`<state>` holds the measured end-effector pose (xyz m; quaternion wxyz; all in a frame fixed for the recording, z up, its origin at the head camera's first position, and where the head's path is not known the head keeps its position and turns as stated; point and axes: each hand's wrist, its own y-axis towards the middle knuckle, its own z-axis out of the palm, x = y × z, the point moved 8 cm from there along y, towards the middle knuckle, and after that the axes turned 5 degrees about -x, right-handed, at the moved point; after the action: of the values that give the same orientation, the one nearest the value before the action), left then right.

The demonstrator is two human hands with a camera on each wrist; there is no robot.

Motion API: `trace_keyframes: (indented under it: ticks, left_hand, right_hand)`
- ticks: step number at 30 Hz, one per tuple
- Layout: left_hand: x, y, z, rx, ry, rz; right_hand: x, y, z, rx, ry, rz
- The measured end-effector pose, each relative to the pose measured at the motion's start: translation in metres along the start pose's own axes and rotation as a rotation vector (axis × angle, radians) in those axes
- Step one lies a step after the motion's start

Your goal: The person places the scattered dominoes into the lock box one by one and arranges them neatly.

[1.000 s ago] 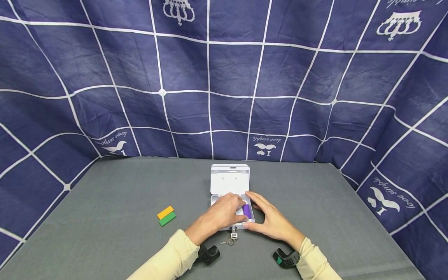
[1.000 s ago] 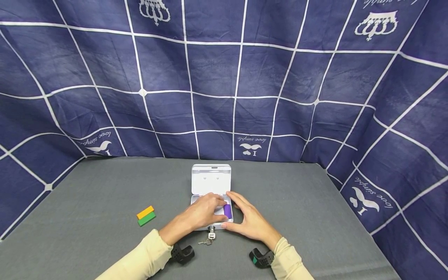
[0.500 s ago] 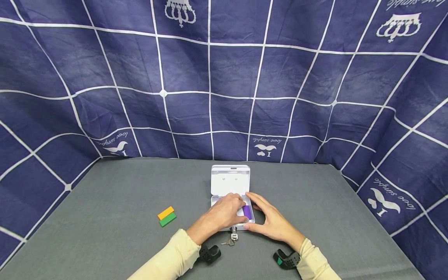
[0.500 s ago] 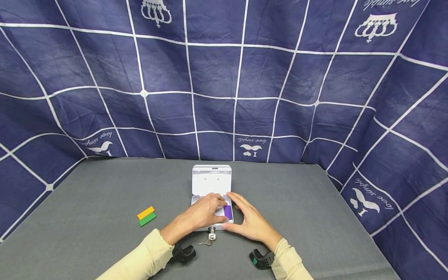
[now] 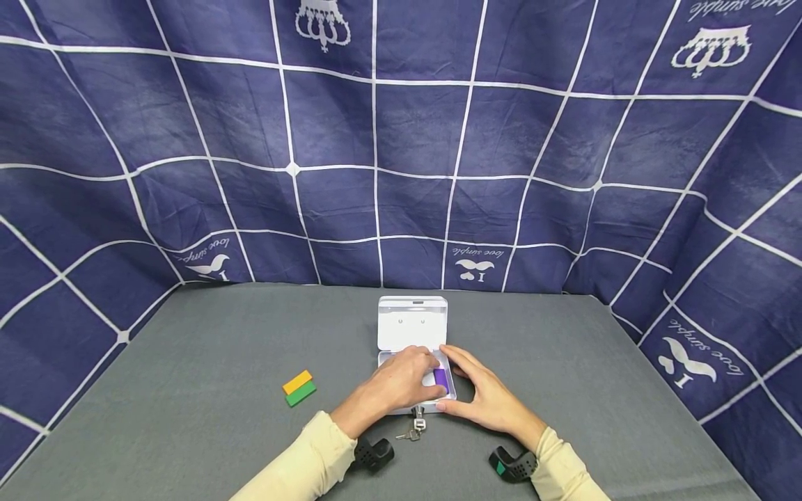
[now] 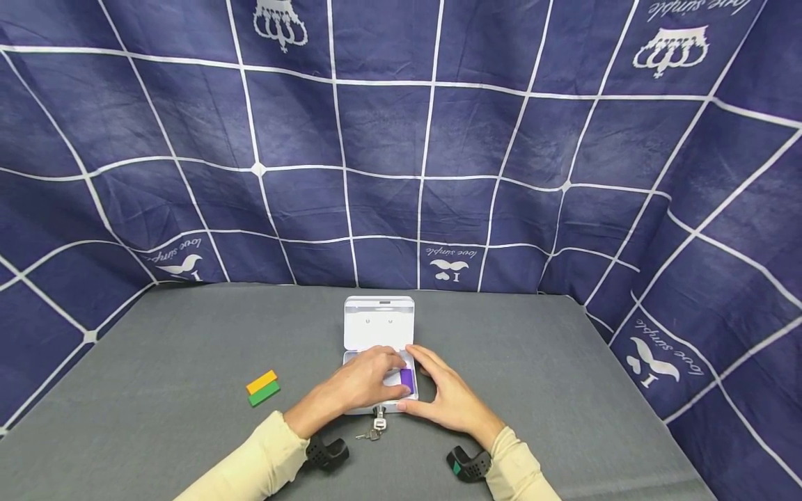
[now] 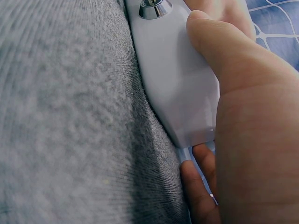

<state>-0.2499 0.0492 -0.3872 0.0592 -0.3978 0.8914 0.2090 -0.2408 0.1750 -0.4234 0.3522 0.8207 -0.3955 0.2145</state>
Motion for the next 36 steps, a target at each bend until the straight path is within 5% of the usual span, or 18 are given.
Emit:
trace_keyframes:
  ticks: [9, 17, 23, 36]
  left_hand:
    - [0.001, -0.005, -0.015, -0.036, -0.061, 0.017]
    - [0.000, -0.018, -0.041, -0.167, -0.132, 0.116]
    - [0.004, -0.030, -0.056, -0.156, -0.221, 0.129]
    - [0.027, -0.057, -0.074, -0.153, -0.181, 0.083]
  right_hand:
    - [0.000, 0.000, 0.000, -0.004, -0.013, -0.006]
    - [0.000, 0.001, 0.000, -0.002, -0.020, -0.013]
    - [0.000, 0.001, -0.001, -0.005, -0.029, -0.008]
    - [0.001, 0.000, 0.000, -0.005, -0.026, -0.002]
